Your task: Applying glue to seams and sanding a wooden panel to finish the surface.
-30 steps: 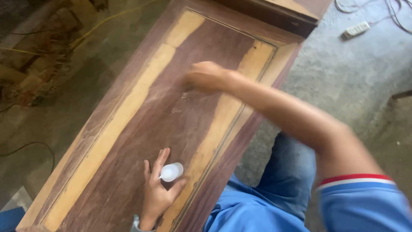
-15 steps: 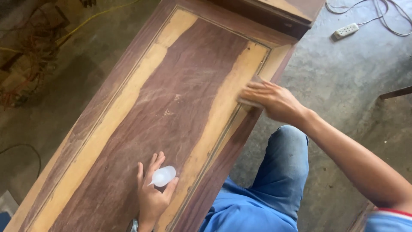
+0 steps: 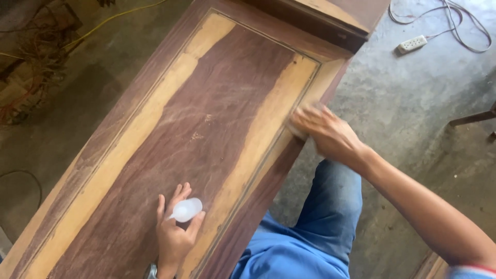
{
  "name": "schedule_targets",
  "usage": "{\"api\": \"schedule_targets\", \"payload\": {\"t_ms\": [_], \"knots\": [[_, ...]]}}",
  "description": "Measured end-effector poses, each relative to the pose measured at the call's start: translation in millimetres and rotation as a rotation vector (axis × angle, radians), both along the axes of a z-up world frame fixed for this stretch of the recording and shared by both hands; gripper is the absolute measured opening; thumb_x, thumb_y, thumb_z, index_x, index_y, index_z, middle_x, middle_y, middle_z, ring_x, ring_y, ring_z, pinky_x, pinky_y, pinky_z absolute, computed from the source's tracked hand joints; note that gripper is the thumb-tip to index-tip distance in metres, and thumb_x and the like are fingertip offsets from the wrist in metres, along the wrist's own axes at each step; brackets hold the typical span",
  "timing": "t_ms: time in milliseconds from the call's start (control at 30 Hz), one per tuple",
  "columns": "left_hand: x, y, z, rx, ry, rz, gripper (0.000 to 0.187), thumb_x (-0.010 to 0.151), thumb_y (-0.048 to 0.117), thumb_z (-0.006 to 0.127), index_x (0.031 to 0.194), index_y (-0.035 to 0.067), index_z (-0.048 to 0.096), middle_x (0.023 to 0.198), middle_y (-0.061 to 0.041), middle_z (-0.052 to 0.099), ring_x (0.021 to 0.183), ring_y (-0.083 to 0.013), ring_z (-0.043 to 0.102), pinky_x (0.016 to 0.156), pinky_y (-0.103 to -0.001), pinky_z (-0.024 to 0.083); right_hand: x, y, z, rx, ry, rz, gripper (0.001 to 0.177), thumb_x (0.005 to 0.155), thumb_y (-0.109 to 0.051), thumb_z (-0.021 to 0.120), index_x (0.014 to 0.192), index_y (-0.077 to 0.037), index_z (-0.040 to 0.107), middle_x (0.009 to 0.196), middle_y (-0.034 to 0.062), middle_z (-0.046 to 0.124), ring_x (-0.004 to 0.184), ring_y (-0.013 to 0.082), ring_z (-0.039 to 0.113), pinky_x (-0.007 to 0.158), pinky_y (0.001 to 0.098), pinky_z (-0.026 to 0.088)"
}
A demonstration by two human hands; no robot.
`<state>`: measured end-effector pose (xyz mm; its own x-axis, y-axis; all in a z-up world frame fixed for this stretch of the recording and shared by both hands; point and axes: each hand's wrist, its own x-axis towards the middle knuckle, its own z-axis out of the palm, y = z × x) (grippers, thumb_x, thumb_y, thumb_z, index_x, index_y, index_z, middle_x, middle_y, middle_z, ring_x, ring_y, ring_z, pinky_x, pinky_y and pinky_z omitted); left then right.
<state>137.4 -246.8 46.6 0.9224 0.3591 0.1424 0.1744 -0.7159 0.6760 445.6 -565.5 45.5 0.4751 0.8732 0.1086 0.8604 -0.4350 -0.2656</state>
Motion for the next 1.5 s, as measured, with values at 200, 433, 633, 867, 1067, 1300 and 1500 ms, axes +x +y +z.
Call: {"api": "schedule_targets", "payload": {"t_ms": [200, 433, 633, 867, 1067, 1300, 1500], "knots": [[0.0, 0.4, 2.5, -0.065, 0.020, 0.021, 0.051, 0.086, 0.024, 0.071, 0.133, 0.010, 0.060, 0.144, -0.005, 0.063, 0.143, -0.0190, 0.051, 0.131, -0.045, 0.010, 3.4, -1.2, -12.3, 0.035, -0.172, 0.024, 0.084, 0.072, 0.015, 0.051, 0.153, -0.003, 0.042, 0.156, 0.0164, 0.048, 0.147, 0.0363, 0.040, 0.122, 0.0521, 0.030], [-0.6, 3.3, 0.5, -0.066, 0.008, 0.020, 0.049, 0.085, 0.025, 0.072, 0.130, 0.010, 0.063, 0.143, -0.005, 0.064, 0.142, -0.0201, 0.053, 0.131, -0.045, 0.011, 21.0, 30.8, -5.7, -0.039, -0.115, -0.060, 0.075, 0.075, 0.009, 0.044, 0.148, -0.007, 0.048, 0.152, 0.0133, 0.052, 0.142, 0.0325, 0.045, 0.113, 0.0509, 0.036], [1.7, -2.7, 3.7, -0.073, -0.053, 0.050, 0.044, 0.086, 0.019, 0.074, 0.127, 0.007, 0.066, 0.139, -0.006, 0.067, 0.138, -0.0223, 0.057, 0.131, -0.047, 0.015, -13.6, -1.8, -4.6, -0.033, -0.181, 0.017, 0.090, 0.065, 0.015, 0.052, 0.151, -0.011, 0.046, 0.154, 0.0111, 0.051, 0.145, 0.0300, 0.043, 0.116, 0.0521, 0.034], [97.1, -21.5, 21.2, -0.085, -0.122, -0.085, 0.067, 0.071, 0.018, 0.090, 0.131, 0.009, 0.062, 0.114, -0.019, 0.074, 0.112, -0.0426, 0.069, 0.101, -0.055, 0.050, 36.2, 46.7, -35.4, -0.026, -0.332, -0.149, 0.066, 0.081, -0.005, 0.052, 0.145, -0.018, 0.057, 0.144, 0.0051, 0.063, 0.136, 0.0265, 0.055, 0.100, 0.0548, 0.047], [173.1, -34.0, 1.9, 0.029, -0.174, -0.208, 0.051, 0.084, 0.024, 0.083, 0.129, 0.022, 0.060, 0.110, -0.008, 0.074, 0.104, -0.0343, 0.073, 0.091, -0.047, 0.056, -12.3, -19.7, 44.3, -0.076, -0.053, 0.006, 0.076, 0.070, 0.013, 0.043, 0.137, -0.017, 0.064, 0.141, 0.0045, 0.066, 0.136, 0.0306, 0.055, 0.104, 0.0543, 0.043], [217.1, -36.5, -9.5, 0.314, -0.302, -0.275, 0.039, 0.090, 0.016, 0.072, 0.126, 0.014, 0.057, 0.104, -0.009, 0.067, 0.100, -0.0338, 0.070, 0.089, -0.044, 0.055, 107.5, -19.2, -40.1, -0.046, -0.137, -0.399, 0.089, 0.071, 0.000, 0.059, 0.156, -0.024, 0.048, 0.155, 0.0001, 0.052, 0.143, 0.0306, 0.045, 0.112, 0.0637, 0.037], [221.0, -23.6, -12.9, 0.652, -0.266, -0.314, 0.039, 0.091, 0.015, 0.064, 0.129, 0.014, 0.057, 0.105, -0.005, 0.061, 0.099, -0.0265, 0.061, 0.083, -0.039, 0.050, 114.6, -12.1, -58.3, 0.052, -0.141, -0.438, 0.072, 0.084, -0.003, 0.050, 0.153, -0.021, 0.053, 0.145, 0.0063, 0.061, 0.145, 0.0327, 0.042, 0.110, 0.0689, 0.034]]}}
